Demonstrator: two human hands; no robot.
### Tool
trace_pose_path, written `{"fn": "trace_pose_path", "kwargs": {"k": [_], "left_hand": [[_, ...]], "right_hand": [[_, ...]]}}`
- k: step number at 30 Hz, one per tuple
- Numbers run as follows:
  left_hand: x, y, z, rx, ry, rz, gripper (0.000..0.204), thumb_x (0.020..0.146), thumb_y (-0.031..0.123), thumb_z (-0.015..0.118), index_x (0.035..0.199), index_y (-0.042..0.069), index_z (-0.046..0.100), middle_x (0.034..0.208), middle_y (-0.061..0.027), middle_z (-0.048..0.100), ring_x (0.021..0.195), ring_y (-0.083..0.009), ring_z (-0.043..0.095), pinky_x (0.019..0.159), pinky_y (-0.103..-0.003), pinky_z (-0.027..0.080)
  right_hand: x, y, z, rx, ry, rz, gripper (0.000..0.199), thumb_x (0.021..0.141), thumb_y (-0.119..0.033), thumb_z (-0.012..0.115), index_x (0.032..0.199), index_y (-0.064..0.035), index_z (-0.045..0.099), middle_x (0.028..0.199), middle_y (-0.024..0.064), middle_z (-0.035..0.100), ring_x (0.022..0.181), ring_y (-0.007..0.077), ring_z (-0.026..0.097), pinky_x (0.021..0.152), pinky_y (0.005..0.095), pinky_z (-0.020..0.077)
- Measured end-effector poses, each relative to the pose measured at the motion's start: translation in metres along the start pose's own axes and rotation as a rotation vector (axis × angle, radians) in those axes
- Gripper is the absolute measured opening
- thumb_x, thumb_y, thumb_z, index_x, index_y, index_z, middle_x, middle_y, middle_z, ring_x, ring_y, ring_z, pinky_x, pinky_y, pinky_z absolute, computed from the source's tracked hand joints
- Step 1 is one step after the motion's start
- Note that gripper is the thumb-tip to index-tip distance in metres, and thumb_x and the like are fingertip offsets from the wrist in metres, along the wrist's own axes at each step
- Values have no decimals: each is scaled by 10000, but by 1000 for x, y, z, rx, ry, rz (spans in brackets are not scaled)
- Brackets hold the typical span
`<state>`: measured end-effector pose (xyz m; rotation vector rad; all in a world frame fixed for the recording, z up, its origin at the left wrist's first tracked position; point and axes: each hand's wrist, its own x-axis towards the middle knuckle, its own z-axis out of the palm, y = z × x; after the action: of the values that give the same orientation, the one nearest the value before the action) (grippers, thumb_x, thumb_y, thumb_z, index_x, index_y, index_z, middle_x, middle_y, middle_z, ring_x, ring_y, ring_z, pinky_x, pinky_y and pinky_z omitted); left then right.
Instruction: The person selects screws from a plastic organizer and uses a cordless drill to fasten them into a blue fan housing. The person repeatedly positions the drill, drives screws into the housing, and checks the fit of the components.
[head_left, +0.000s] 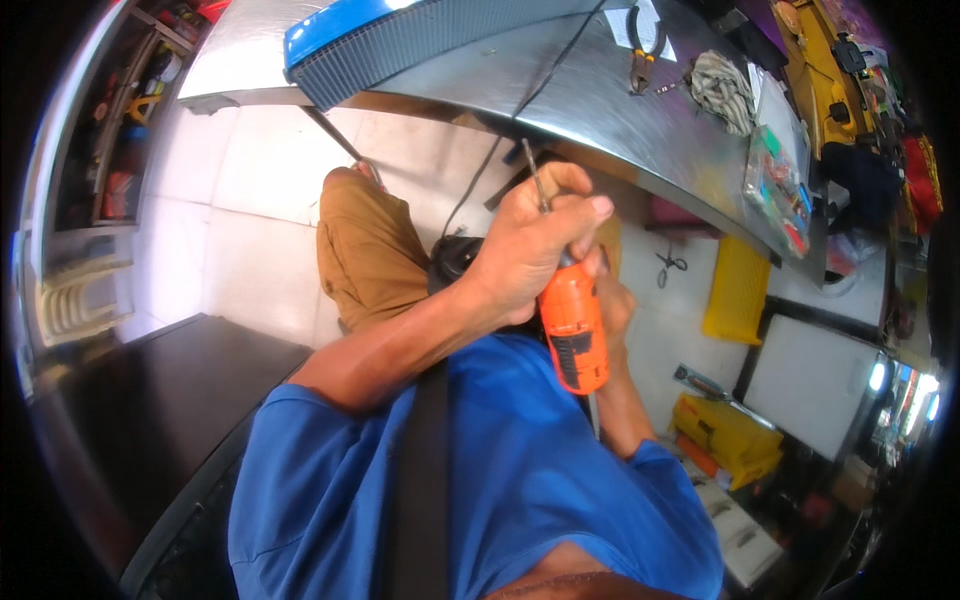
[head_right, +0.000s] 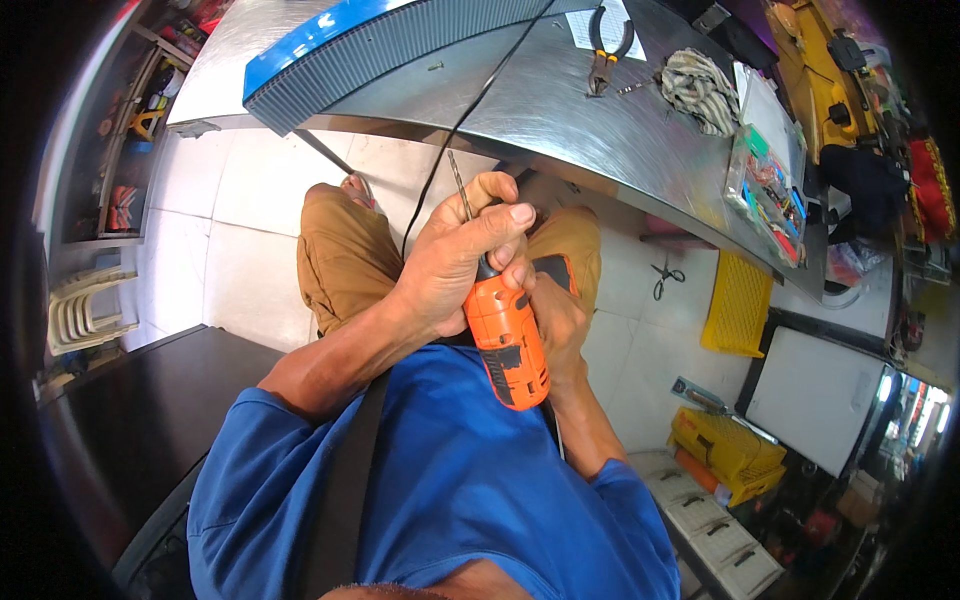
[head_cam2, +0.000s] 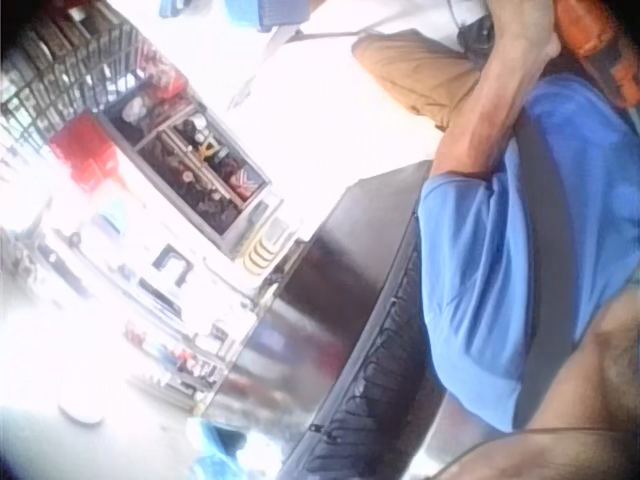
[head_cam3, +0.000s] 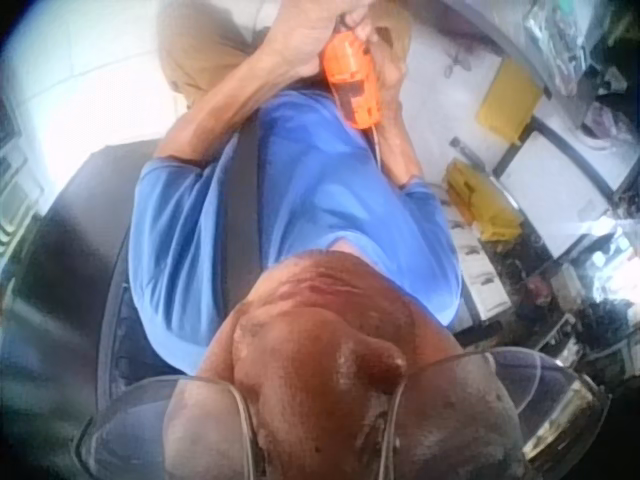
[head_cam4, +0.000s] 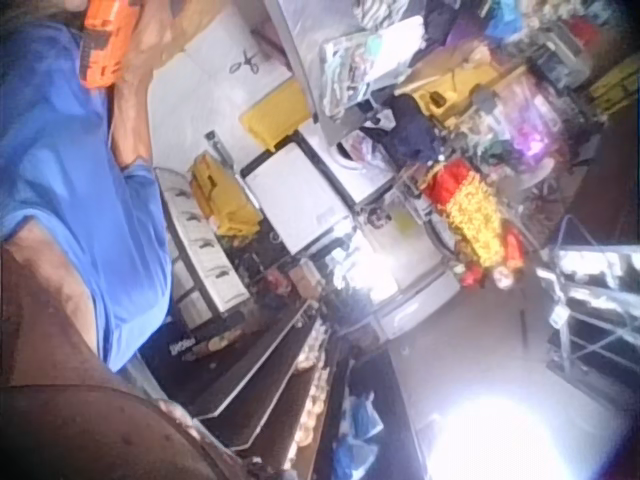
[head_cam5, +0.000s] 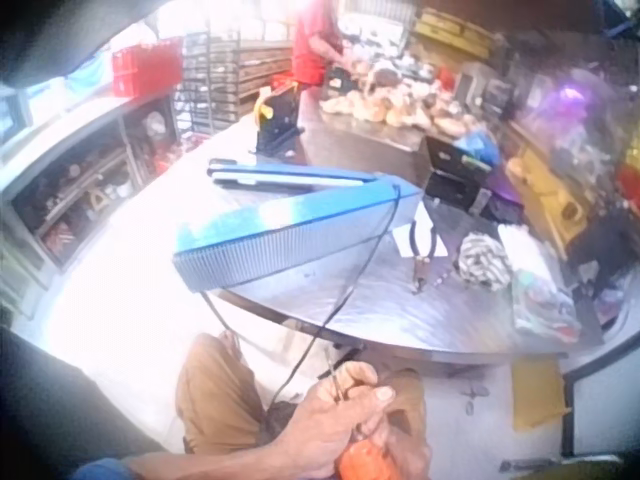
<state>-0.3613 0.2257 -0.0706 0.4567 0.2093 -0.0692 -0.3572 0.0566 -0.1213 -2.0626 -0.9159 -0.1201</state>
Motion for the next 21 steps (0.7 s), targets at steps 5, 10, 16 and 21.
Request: {"fn": "trace_pose_path", "kwargs": {"k": [5,10,16,21], "left_hand": [[-5,3,-5,-28,37,10,184,990,100,696,1134,158,596,683,17,519,582,-151,604,607,-359,557],[-8,8,-10,6,33,74,230,980,94,708,1165,113,572,706,17,547,573,-148,602,597,-345,549],[-52,59,-27,628,114,363,523,896,172,812,1278,1,498,905,-51,634,855,-180,661,814,-320,547],[-52,182,-112,1577,540,1142,1047,707,379,958,1494,-20,394,1440,-224,510,1314,-338,539,1087,-441,468]], "right_hand": [[-1,-1,4,124,-9,108,305,915,-3,726,1214,45,684,910,137,721,749,246,723,662,353,576],[-6,0,23,134,15,200,193,1019,-80,652,1158,50,688,976,129,744,810,235,733,689,336,577],[3,-7,16,66,-106,17,175,956,-60,709,1097,44,709,959,138,756,825,233,760,703,313,592],[52,-50,27,7,-116,-130,232,852,-63,792,1052,29,717,927,119,747,820,238,756,724,310,589]]}}
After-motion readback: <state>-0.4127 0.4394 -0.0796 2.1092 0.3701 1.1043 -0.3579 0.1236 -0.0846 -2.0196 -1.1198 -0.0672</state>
